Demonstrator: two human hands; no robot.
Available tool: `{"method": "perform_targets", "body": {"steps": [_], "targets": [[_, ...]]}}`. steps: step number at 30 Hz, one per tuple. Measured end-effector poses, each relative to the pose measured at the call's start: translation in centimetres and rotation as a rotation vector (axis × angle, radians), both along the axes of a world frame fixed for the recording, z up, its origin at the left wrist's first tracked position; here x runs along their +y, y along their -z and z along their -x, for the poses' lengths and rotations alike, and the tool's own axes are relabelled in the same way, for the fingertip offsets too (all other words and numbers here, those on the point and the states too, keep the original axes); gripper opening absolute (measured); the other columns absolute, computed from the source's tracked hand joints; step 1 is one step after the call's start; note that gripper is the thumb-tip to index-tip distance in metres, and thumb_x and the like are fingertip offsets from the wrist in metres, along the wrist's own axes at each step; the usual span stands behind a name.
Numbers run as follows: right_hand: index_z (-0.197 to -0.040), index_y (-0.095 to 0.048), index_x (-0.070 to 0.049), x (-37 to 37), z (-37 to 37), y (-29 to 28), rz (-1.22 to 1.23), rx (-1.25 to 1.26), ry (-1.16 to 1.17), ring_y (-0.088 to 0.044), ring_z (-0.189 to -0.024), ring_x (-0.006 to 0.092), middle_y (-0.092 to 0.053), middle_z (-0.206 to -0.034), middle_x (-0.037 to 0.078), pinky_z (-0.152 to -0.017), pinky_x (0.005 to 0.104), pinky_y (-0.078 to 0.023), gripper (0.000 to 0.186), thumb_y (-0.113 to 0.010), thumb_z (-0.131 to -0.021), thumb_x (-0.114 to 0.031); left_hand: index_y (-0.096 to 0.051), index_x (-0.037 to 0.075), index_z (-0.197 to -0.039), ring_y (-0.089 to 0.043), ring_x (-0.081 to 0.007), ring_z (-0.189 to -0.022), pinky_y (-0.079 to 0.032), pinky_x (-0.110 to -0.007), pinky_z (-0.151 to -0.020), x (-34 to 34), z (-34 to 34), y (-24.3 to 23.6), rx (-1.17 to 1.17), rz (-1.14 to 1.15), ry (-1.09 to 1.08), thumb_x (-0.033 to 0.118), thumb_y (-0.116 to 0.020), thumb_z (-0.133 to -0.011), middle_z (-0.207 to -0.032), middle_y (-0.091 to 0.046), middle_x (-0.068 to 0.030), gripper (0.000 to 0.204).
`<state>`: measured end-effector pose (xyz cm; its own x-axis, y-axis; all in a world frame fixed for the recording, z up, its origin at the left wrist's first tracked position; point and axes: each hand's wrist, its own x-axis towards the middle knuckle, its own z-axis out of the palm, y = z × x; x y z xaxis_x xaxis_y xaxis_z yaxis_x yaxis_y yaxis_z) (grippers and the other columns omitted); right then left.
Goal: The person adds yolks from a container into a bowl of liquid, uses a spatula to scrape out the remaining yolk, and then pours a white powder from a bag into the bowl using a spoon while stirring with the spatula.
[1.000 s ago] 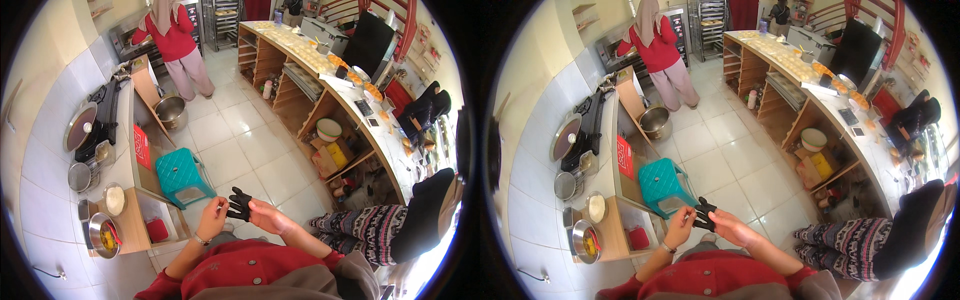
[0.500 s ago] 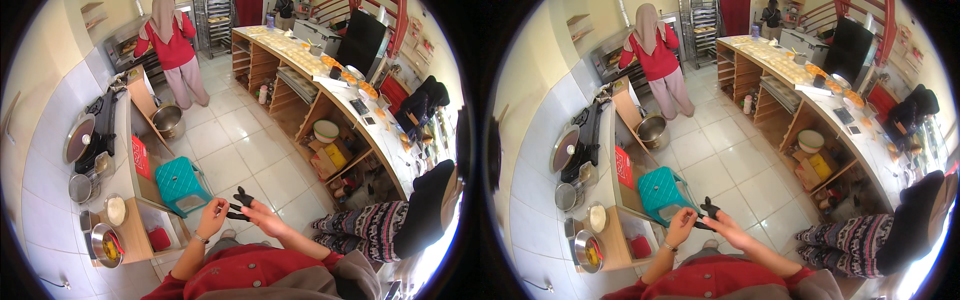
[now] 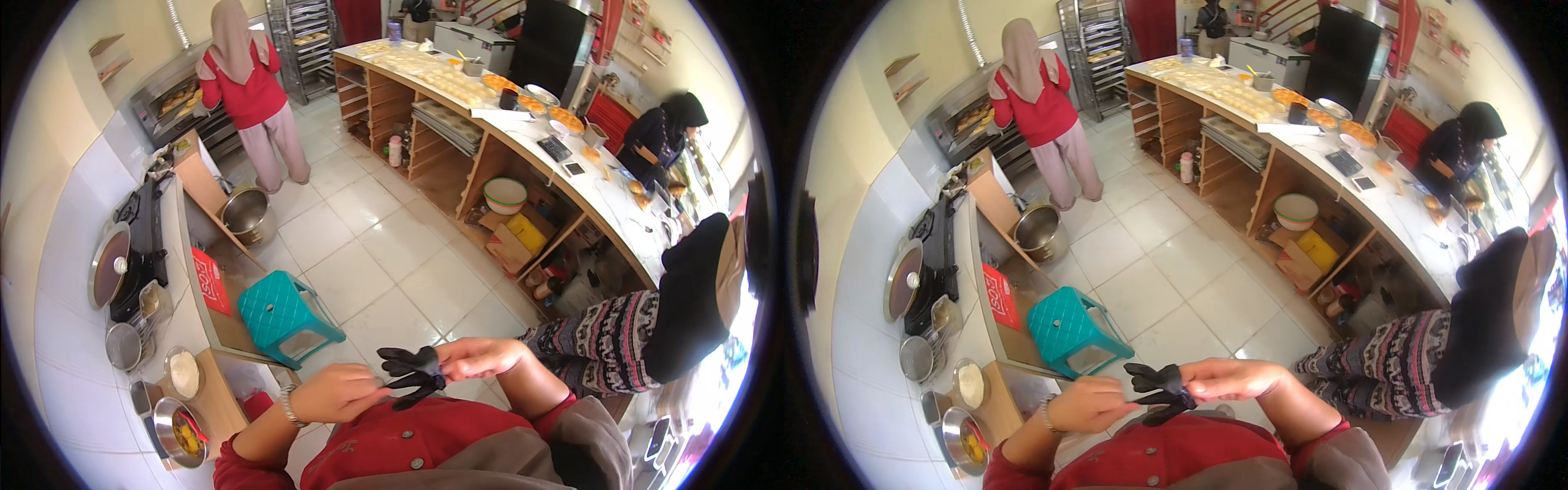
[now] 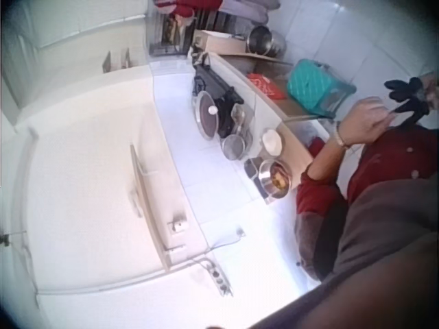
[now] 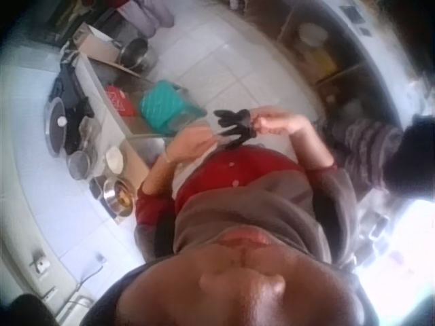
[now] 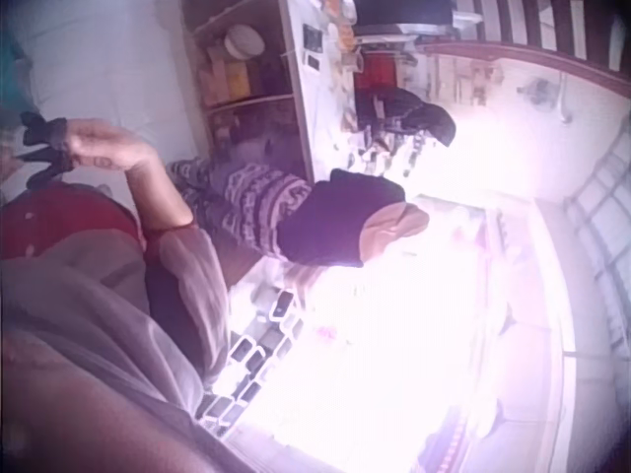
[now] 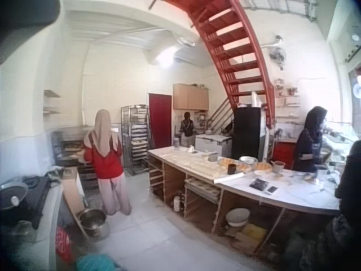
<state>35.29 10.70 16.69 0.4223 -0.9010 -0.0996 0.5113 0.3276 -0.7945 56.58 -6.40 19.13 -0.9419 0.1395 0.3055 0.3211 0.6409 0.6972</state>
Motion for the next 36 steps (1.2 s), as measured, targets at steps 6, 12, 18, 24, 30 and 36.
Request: {"method": "perform_targets", "body": {"steps": [6,12,18,24,30,36], "targets": [[-0.130,-0.028,0.011,0.7,-0.3,-1.6,0.151,-0.110,0.083,-0.035,-0.124,0.0230,-0.036,-0.133,0.018,-0.104,0.0365,-0.024,0.075,-0.052,-0.085,-0.045,-0.055,0.002,-0.068,-0.049,-0.0232,-0.057,-0.040,-0.030,-0.051,-1.2,-0.2,-1.0,-0.176,-0.189,-0.073,0.013,-0.065,-0.078,-0.060,-0.050,-0.0095,0.018],[-0.132,-0.028,0.004,1.0,-1.4,-0.3,0.139,0.017,0.187,-0.030,-0.122,0.0168,-0.037,-0.131,0.010,-0.102,0.0320,-0.021,0.071,-0.050,-0.087,-0.045,-0.057,0.002,-0.078,-0.053,-0.0246,-0.068,-0.041,-0.031,-0.059,0.0,2.5,-1.0,-0.010,-0.193,-0.297,0.010,-0.063,-0.078,-0.073,-0.056,-0.0101,0.010],[-0.133,-0.028,0.004,1.0,-1.4,-0.4,0.128,0.104,0.185,-0.030,-0.122,0.0164,-0.038,-0.131,0.009,-0.102,0.0318,-0.021,0.066,-0.045,-0.090,-0.043,-0.055,0.001,-0.079,-0.050,-0.0261,-0.065,-0.041,-0.032,-0.059,-0.5,3.0,0.5,-0.002,-0.024,-0.120,0.004,-0.062,-0.076,-0.069,-0.052,-0.0098,0.008],[-0.132,-0.029,0.005,0.6,-1.7,-0.1,0.098,0.052,0.150,-0.030,-0.122,0.0166,-0.037,-0.131,0.010,-0.102,0.0310,-0.021,0.068,-0.046,-0.089,-0.045,-0.053,0.000,-0.073,-0.049,-0.0263,-0.064,-0.041,-0.033,-0.057,-0.1,3.0,1.8,0.071,0.051,-0.172,-0.003,-0.062,-0.070,-0.069,-0.050,-0.0101,0.010],[-0.131,-0.024,0.010,-0.5,-2.4,1.0,0.052,-0.187,0.288,-0.030,-0.126,0.0254,-0.031,-0.136,0.019,-0.104,0.0364,-0.022,0.073,-0.047,-0.088,-0.043,-0.053,0.002,-0.073,-0.050,-0.0265,-0.065,-0.040,-0.034,-0.060,-3.8,0.8,6.1,0.036,0.384,-0.634,0.001,-0.061,-0.069,-0.068,-0.049,-0.0105,0.009],[-0.130,-0.025,0.012,-2.3,-3.1,0.1,-0.053,-0.107,0.182,-0.032,-0.125,0.0258,-0.034,-0.134,0.020,-0.103,0.0371,-0.022,0.070,-0.048,-0.088,-0.040,-0.056,0.003,-0.087,-0.054,-0.0215,-0.076,-0.039,-0.033,-0.075,-1.0,0.3,3.1,-0.002,-0.041,-0.662,0.014,-0.065,-0.078,-0.078,-0.056,-0.0066,0.017]]}}
